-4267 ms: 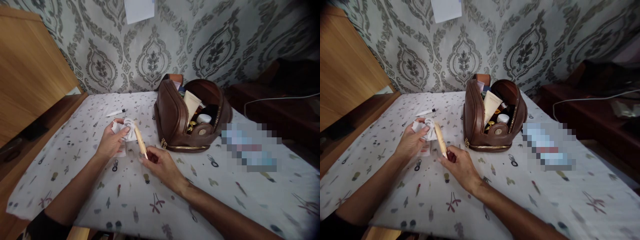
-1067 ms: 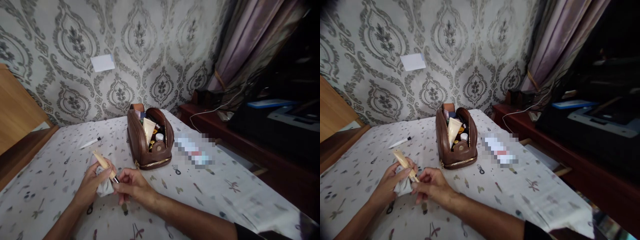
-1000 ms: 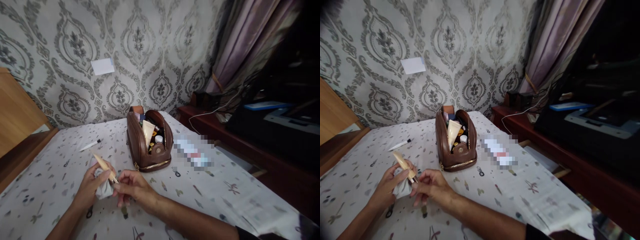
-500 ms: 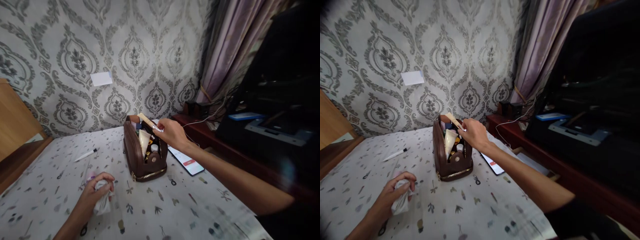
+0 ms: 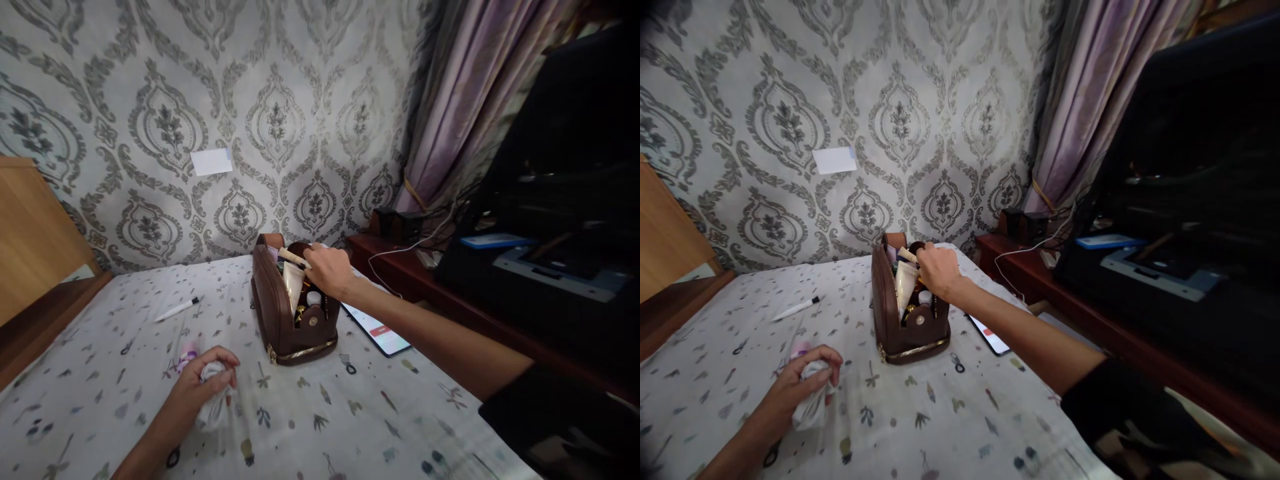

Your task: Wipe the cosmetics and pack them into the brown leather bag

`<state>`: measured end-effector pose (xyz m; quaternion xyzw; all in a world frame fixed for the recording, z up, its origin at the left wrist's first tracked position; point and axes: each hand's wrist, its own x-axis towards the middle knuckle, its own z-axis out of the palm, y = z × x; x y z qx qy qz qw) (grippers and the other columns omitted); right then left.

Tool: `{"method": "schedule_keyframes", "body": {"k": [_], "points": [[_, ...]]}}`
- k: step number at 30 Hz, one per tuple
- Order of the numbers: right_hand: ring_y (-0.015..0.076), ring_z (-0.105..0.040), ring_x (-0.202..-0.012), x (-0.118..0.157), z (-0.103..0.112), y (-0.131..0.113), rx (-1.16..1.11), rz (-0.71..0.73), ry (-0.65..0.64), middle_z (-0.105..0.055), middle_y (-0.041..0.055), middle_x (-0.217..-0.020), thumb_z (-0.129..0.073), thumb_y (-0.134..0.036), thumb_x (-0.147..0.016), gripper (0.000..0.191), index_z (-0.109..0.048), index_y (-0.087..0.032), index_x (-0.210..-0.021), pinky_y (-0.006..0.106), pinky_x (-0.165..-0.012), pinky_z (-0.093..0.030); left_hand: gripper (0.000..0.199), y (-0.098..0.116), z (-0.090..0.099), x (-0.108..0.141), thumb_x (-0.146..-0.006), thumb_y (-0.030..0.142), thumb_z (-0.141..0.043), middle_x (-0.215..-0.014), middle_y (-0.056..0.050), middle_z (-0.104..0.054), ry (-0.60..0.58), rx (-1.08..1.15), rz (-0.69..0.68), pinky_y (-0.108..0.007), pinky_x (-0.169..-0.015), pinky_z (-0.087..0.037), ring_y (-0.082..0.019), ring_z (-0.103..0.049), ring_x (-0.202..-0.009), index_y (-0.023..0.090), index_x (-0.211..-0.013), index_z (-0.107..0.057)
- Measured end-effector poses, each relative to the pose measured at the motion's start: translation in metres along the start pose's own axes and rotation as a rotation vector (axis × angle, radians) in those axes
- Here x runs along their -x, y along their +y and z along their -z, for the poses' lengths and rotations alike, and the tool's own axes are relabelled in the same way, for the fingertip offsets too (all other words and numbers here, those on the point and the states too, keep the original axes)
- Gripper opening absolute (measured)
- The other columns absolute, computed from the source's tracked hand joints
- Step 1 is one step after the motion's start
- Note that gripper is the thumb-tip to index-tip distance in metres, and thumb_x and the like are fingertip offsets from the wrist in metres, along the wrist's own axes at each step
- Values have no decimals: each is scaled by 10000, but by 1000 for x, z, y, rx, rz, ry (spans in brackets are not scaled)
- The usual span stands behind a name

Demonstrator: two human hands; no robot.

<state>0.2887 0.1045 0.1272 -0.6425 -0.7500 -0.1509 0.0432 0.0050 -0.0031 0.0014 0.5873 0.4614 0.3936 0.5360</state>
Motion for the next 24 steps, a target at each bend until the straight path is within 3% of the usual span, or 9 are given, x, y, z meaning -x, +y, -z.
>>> {"method": "schedule_keyframes", "body": {"k": [8, 14, 17, 19, 22, 24], "points": [[285, -690, -1060, -4, 10, 7, -10, 45, -90, -735, 147, -1163, -567, -256, -912, 249, -739, -175, -1072, 304, -775, -484, 411, 4, -6, 0, -772, 585, -735, -764, -19, -632, -42, 9, 24, -264, -677, -506, -175, -570, -731, 205, -913, -672], [244, -694, -996, -3, 14, 12, -66, 18, -47, -755, 105, -1093, -484, -213, -934, 288, -755, -217, -1031, 285, -731, -451, 402, 5, -2, -1, -779, 571, -734, -785, -20, -633, -18, 30, 32, -261, -660, -509, -171, -581, -724, 205, -930, -666], [227, -686, -919, 8, 14, 11, -189, -9, 114, -763, 87, -991, -464, -268, -962, 288, -745, -205, -941, 275, -685, -414, 379, 14, 5, -1, -787, 557, -727, -796, -26, -628, 73, 9, 6, -259, -663, -513, -176, -593, -742, 198, -892, -665], [197, -659, -789, 22, 10, 7, -350, 49, 270, -743, 67, -842, -517, -335, -955, 282, -708, -189, -808, 267, -646, -384, 377, 21, 13, -3, -783, 554, -725, -806, -24, -623, 176, 0, -24, -253, -637, -504, -162, -588, -701, 190, -856, -654], [144, -566, -617, 49, -1, -10, -601, 302, 352, -653, 30, -671, -503, -426, -986, 413, -629, -186, -676, 257, -607, -362, 394, 26, 37, -14, -780, 562, -702, -813, -12, -630, 406, -6, -67, -235, -556, -451, -131, -556, -595, 192, -881, -615], [125, -525, -576, 69, -13, -27, -733, 553, 283, -605, 14, -630, -448, -466, -1020, 488, -604, -186, -653, 250, -601, -363, 436, 23, 59, -27, -794, 599, -633, -815, -28, -645, 577, -167, -102, -242, -523, -423, -141, -554, -576, 183, -925, -611]]}}
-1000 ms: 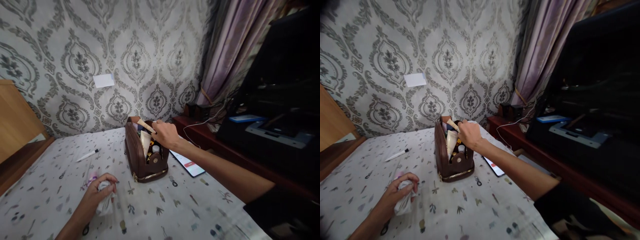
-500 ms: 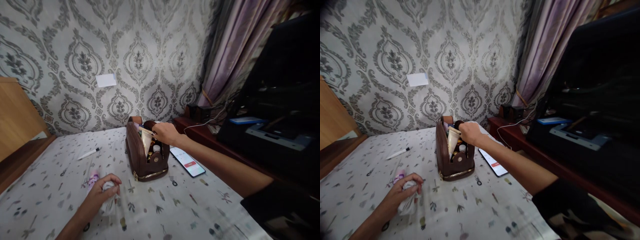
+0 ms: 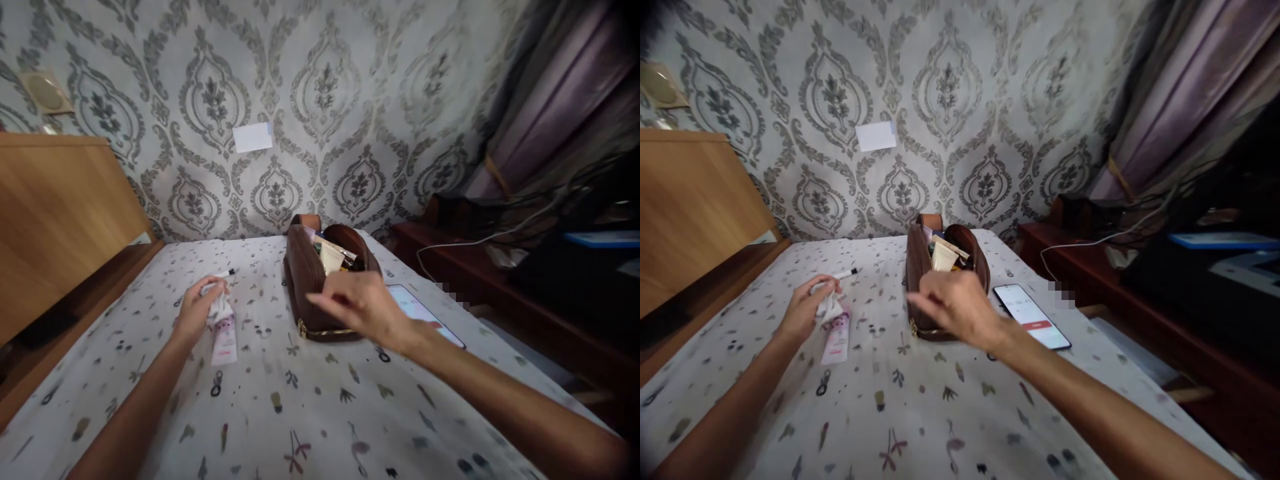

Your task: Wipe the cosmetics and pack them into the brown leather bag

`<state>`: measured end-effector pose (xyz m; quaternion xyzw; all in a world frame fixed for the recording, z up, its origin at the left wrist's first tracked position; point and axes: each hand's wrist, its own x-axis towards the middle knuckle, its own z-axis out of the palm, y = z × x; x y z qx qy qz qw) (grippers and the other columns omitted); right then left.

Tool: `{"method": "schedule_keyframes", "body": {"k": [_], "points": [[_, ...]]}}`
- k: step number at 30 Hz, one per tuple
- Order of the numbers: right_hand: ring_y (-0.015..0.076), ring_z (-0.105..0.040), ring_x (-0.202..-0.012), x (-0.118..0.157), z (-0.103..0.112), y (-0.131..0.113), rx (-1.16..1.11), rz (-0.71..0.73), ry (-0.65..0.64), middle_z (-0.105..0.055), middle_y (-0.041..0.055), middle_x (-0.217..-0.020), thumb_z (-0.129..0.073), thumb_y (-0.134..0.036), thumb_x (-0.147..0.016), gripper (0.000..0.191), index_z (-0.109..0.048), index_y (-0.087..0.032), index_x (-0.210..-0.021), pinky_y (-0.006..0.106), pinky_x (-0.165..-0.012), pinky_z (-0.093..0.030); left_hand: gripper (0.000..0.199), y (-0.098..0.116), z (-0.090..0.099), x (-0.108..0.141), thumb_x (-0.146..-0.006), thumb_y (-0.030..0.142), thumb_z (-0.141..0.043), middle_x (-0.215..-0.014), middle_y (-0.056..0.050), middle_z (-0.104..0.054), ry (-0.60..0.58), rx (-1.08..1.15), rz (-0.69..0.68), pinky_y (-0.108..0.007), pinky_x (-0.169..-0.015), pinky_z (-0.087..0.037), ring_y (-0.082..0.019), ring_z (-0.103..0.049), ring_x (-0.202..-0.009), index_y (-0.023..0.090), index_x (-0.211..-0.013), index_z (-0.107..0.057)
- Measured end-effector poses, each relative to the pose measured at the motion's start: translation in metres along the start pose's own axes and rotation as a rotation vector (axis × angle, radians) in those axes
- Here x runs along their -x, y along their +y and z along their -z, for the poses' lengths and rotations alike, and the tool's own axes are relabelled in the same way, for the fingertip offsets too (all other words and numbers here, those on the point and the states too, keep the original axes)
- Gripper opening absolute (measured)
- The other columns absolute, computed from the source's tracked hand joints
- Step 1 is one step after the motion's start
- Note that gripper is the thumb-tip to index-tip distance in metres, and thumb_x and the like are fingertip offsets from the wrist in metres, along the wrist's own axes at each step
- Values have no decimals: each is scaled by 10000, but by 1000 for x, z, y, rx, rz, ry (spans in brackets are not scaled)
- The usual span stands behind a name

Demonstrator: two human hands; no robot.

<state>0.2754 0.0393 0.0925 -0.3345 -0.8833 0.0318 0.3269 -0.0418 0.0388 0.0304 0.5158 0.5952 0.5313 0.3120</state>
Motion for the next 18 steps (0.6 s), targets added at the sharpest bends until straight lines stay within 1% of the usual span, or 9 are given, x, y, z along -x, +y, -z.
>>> {"method": "schedule_keyframes", "body": {"k": [1, 3, 4, 6, 8, 10, 12, 15, 18], "points": [[122, -508, -570, 6, -12, -7, -43, 81, -74, -594, 13, -633, -413, -453, -1038, 503, -606, -186, -659, 252, -593, -353, 458, -5, 5, -13, -822, 614, -557, -811, -33, -652, 78, -146, -28, -251, -530, -428, -146, -552, -575, 180, -956, -618], [122, -472, -553, 14, -39, -20, -72, 186, -158, -578, 11, -637, -382, -410, -1054, 499, -600, -185, -666, 267, -557, -299, 452, -16, 14, -38, -846, 562, -493, -793, -32, -635, 179, -264, -30, -266, -568, -437, -168, -557, -618, 171, -1035, -618], [121, -473, -562, 16, -52, -25, -94, 207, -199, -582, 9, -650, -414, -384, -1047, 462, -598, -184, -673, 270, -559, -291, 450, -21, 16, -50, -858, 525, -463, -790, -34, -625, 217, -321, -30, -279, -596, -448, -183, -566, -653, 161, -1079, -609], [115, -478, -581, 16, -77, -33, -165, 155, -248, -591, 0, -666, -531, -311, -999, 360, -586, -180, -668, 260, -563, -285, 452, -31, 17, -68, -869, 447, -447, -873, -60, -642, 246, -436, -35, -316, -707, -482, -222, -602, -789, 144, -1178, -578], [103, -455, -563, 13, -97, -39, -264, 42, -279, -573, -16, -642, -607, -256, -945, 316, -570, -178, -641, 245, -549, -275, 445, -39, 15, -77, -846, 370, -504, -1014, -108, -665, 199, -556, -43, -364, -843, -486, -264, -614, -967, 137, -1219, -567], [91, -417, -538, 9, -112, -42, -367, -79, -277, -514, -38, -587, -643, -228, -905, 343, -529, -175, -586, 235, -542, -267, 423, -46, 11, -79, -805, 289, -568, -1151, -144, -666, 112, -671, -46, -423, -954, -452, -308, -583, -1123, 155, -1205, -591], [83, -373, -520, 8, -124, -43, -470, -167, -251, -440, -56, -539, -654, -227, -881, 379, -487, -173, -545, 232, -538, -260, 386, -52, 7, -78, -794, 234, -582, -1243, -160, -651, 33, -777, -43, -492, -1020, -407, -346, -542, -1217, 177, -1174, -617], [83, -346, -523, 13, -139, -40, -635, -252, -199, -374, -67, -520, -626, -265, -880, 387, -467, -176, -539, 229, -536, -261, 328, -56, 7, -75, -843, 239, -540, -1307, -184, -622, -31, -904, -37, -558, -1044, -376, -379, -510, -1264, 175, -1152, -627], [89, -355, -536, 20, -151, -34, -757, -348, -126, -379, -63, -521, -598, -302, -878, 362, -473, -181, -560, 227, -536, -277, 314, -55, 10, -74, -878, 268, -495, -1294, -199, -617, -51, -978, -44, -563, -1032, -392, -389, -512, -1257, 162, -1144, -621]]}}
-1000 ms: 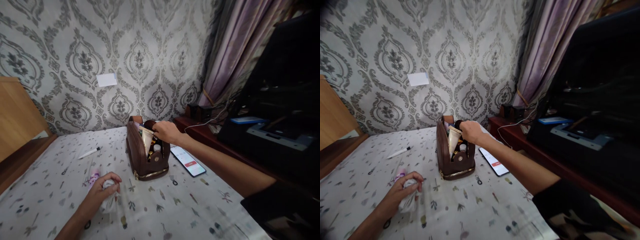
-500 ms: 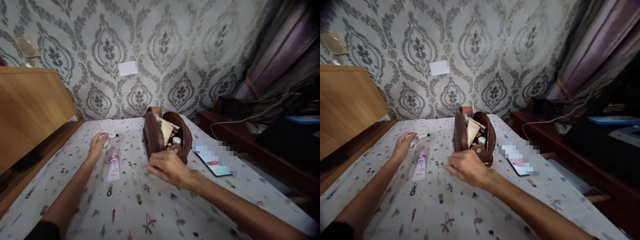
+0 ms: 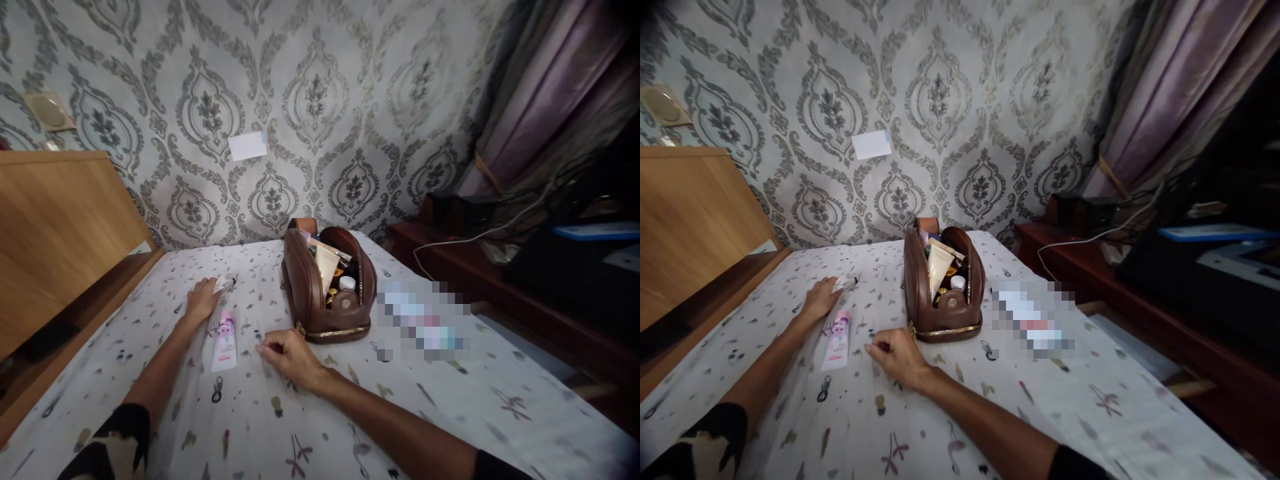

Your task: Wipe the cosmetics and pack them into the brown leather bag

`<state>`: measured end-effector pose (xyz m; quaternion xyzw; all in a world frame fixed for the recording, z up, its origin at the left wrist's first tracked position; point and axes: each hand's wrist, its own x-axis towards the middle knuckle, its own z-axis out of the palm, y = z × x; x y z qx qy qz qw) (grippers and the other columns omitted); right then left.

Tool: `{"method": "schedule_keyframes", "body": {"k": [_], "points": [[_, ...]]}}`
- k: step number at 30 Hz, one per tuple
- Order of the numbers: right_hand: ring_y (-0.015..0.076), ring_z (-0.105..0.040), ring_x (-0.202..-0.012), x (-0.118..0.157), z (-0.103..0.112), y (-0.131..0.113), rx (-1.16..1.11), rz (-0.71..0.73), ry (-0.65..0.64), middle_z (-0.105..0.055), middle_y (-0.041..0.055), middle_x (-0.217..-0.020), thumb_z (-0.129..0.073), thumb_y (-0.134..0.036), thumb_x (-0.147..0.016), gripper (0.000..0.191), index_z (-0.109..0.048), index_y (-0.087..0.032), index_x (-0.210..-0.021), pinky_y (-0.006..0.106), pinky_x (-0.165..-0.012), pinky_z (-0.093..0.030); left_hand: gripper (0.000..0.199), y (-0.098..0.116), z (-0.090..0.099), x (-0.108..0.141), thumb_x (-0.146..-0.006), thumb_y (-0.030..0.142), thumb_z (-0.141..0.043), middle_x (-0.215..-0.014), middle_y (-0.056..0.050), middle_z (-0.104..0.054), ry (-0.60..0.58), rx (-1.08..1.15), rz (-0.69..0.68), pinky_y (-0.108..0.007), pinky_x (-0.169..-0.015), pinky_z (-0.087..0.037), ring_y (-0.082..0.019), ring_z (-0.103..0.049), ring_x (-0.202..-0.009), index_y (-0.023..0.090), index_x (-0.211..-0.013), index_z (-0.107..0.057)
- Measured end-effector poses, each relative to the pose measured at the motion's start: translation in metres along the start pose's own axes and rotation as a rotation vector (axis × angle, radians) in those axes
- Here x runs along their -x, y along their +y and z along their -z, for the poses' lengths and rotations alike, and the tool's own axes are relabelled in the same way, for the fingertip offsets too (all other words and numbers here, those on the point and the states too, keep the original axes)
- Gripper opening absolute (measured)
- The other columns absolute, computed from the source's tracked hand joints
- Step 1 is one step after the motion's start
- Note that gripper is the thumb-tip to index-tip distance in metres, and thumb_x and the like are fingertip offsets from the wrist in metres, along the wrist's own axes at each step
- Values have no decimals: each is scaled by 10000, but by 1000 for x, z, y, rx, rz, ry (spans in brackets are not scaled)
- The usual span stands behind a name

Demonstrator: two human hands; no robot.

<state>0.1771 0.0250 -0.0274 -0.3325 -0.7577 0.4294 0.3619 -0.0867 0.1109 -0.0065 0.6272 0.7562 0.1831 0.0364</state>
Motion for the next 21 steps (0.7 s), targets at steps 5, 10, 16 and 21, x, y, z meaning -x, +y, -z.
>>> {"method": "schedule_keyframes", "body": {"k": [5, 10, 16, 21], "points": [[103, -496, -552, 5, 0, 7, -198, -52, 38, -530, -38, -656, -579, -408, -907, 241, -626, -178, -855, 221, -536, -380, 353, 8, 11, 17, -905, 324, -450, -1247, -163, -629, 16, 23, -113, -442, -1048, -421, -314, -541, -1232, 161, -1186, -587], [114, -603, -607, 8, 3, 3, -299, -52, 63, -549, -21, -855, -562, -481, -939, 407, -532, -210, -1241, 243, -578, -453, 353, 37, 34, 65, -923, 478, -481, -1051, -74, -660, -80, 332, -432, -349, -890, -485, -259, -613, -1008, 203, -1107, -603], [119, -548, -533, 9, 3, -1, -371, -60, 81, -552, -36, -711, -521, -619, -931, 424, -535, -210, -1040, 228, -483, -388, 310, 73, 47, 109, -956, 502, -464, -933, -58, -610, -242, 367, -509, -319, -779, -456, -247, -584, -894, 221, -944, -595], [112, -493, -486, 10, 4, -4, -394, -53, 178, -520, -64, -613, -536, -645, -911, 448, -530, -211, -1022, 235, -497, -390, 250, 72, 39, 114, -976, 443, -447, -926, -62, -591, -245, 320, -590, -336, -802, -436, -258, -549, -917, 228, -914, -559]]}}
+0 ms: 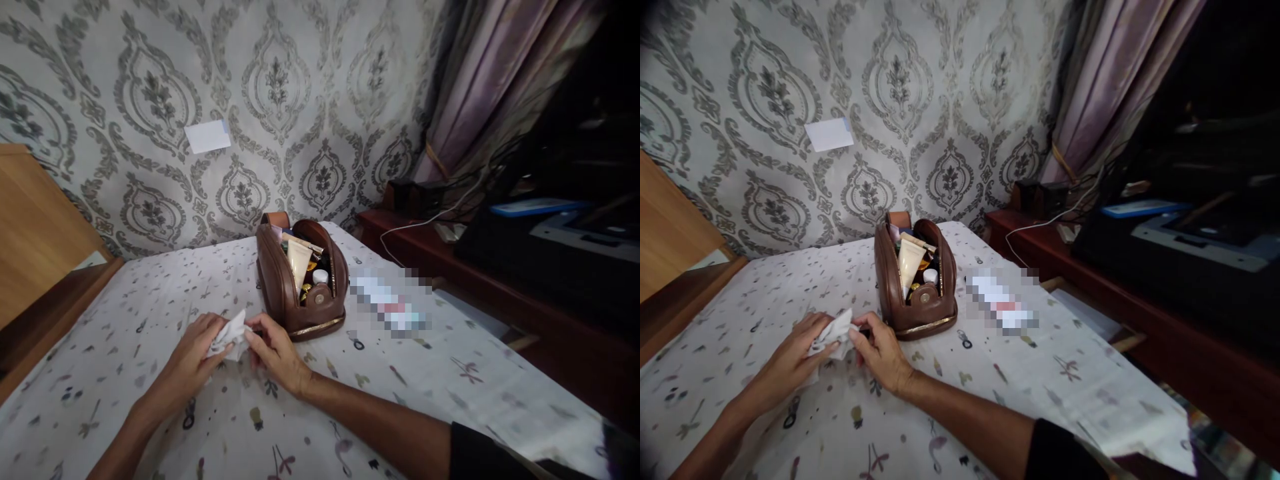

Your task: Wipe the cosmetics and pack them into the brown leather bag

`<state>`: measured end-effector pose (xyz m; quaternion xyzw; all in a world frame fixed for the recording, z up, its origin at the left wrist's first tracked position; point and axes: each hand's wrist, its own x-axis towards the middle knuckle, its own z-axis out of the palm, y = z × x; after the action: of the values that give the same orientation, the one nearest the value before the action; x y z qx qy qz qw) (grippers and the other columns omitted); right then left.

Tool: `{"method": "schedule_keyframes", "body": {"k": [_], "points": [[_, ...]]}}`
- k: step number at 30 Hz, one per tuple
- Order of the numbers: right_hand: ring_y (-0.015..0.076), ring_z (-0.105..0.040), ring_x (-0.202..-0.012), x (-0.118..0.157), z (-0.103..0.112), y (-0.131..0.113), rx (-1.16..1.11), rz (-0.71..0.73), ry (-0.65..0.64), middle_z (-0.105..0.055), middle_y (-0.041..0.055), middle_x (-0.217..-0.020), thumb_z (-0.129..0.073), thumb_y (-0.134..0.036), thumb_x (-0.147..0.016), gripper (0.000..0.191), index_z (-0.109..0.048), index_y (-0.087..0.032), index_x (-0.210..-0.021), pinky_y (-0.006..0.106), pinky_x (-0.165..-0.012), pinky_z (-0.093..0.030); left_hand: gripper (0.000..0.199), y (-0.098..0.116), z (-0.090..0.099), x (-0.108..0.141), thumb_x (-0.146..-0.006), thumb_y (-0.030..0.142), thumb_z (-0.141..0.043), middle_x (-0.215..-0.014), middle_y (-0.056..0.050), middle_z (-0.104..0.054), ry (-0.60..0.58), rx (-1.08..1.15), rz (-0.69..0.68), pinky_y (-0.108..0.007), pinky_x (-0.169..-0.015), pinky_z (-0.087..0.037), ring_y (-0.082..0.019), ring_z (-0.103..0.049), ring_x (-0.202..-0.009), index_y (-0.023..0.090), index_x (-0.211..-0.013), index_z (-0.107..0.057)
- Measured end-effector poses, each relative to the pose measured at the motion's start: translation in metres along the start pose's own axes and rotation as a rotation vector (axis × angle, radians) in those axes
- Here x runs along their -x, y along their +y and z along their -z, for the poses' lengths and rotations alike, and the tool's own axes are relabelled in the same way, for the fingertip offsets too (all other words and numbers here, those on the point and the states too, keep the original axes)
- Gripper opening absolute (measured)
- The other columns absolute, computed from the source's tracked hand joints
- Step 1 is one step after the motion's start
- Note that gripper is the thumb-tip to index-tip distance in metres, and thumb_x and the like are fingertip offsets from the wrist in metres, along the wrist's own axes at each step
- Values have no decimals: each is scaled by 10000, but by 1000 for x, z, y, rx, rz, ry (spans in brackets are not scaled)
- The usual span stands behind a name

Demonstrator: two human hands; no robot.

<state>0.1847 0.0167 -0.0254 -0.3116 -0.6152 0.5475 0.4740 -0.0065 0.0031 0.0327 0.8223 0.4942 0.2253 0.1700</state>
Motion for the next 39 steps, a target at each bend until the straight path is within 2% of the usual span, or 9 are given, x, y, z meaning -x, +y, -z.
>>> {"method": "schedule_keyframes", "body": {"k": [3, 8, 11, 15, 18, 22, 28, 34, 39], "points": [[108, -485, -476, 2, -1, 0, -3, 4, 0, -504, -69, -589, -531, -644, -915, 426, -511, -218, -921, 233, -498, -387, 259, -3, -2, 1, -990, 444, -422, -934, -70, -596, 14, 23, 18, -341, -796, -437, -258, -549, -911, 232, -914, -549], [106, -446, -470, 8, -3, -4, 5, -16, -92, -592, -39, -607, -501, -598, -946, 377, -494, -225, -892, 226, -475, -349, 344, -8, -14, 3, -981, 501, -411, -882, -77, -623, 145, -44, 39, -396, -833, -430, -279, -566, -900, 223, -846, -563], [107, -467, -499, 11, -4, -8, 12, -16, -119, -610, -34, -661, -542, -569, -930, 343, -481, -232, -905, 226, -484, -357, 318, -7, -23, 6, -984, 470, -419, -993, -94, -679, 247, -126, 16, -409, -868, -428, -290, -596, -972, 218, -1024, -608], [94, -488, -522, 11, -6, -9, -67, 0, -107, -536, -65, -696, -599, -564, -887, 364, -416, -249, -888, 218, -495, -399, 341, -4, -27, 9, -992, 306, -419, -1080, -79, -714, 299, -229, -230, -413, -945, -406, -260, -633, -969, 241, -1297, -558], [78, -451, -478, 10, -7, -5, -120, -12, -87, -488, -84, -681, -613, -593, -860, 410, -383, -254, -866, 206, -446, -396, 348, -5, -25, 8, -986, 216, -424, -951, -40, -724, 272, -289, -411, -418, -966, -398, -219, -644, -825, 270, -1295, -574], [73, -454, -449, 8, -9, -1, -186, -59, -66, -512, -81, -680, -611, -654, -839, 461, -390, -252, -879, 206, -415, -398, 258, -11, -21, 5, -980, 331, -506, -860, -46, -721, 294, -402, -474, -401, -888, -447, -233, -641, -783, 245, -1182, -640], [119, -596, -538, 9, -9, -3, -203, -64, -59, -579, -48, -682, -624, -652, -842, 461, -413, -246, -900, 208, -437, -397, 309, -22, -12, 6, -974, 453, -494, -676, -35, -649, 220, -456, -385, -373, -782, -480, -233, -624, -694, 245, -810, -652], [105, -606, -508, 5, -8, -3, -273, 6, -24, -601, -37, -720, -626, -697, -825, 508, -413, -240, -893, 187, -408, -360, 381, -41, 5, 13, -934, 580, -502, -821, -35, -706, 176, -328, -163, -276, -644, -460, -206, -657, -719, 232, -869, -642], [105, -633, -539, 4, -9, -3, -319, 9, -31, -622, -23, -791, -637, -686, -826, 503, -428, -237, -917, 186, -416, -376, 401, -35, 18, 12, -802, 613, -631, -630, 49, -606, 150, -37, 164, -206, -531, -404, -140, -546, -560, 217, -859, -655]]}}
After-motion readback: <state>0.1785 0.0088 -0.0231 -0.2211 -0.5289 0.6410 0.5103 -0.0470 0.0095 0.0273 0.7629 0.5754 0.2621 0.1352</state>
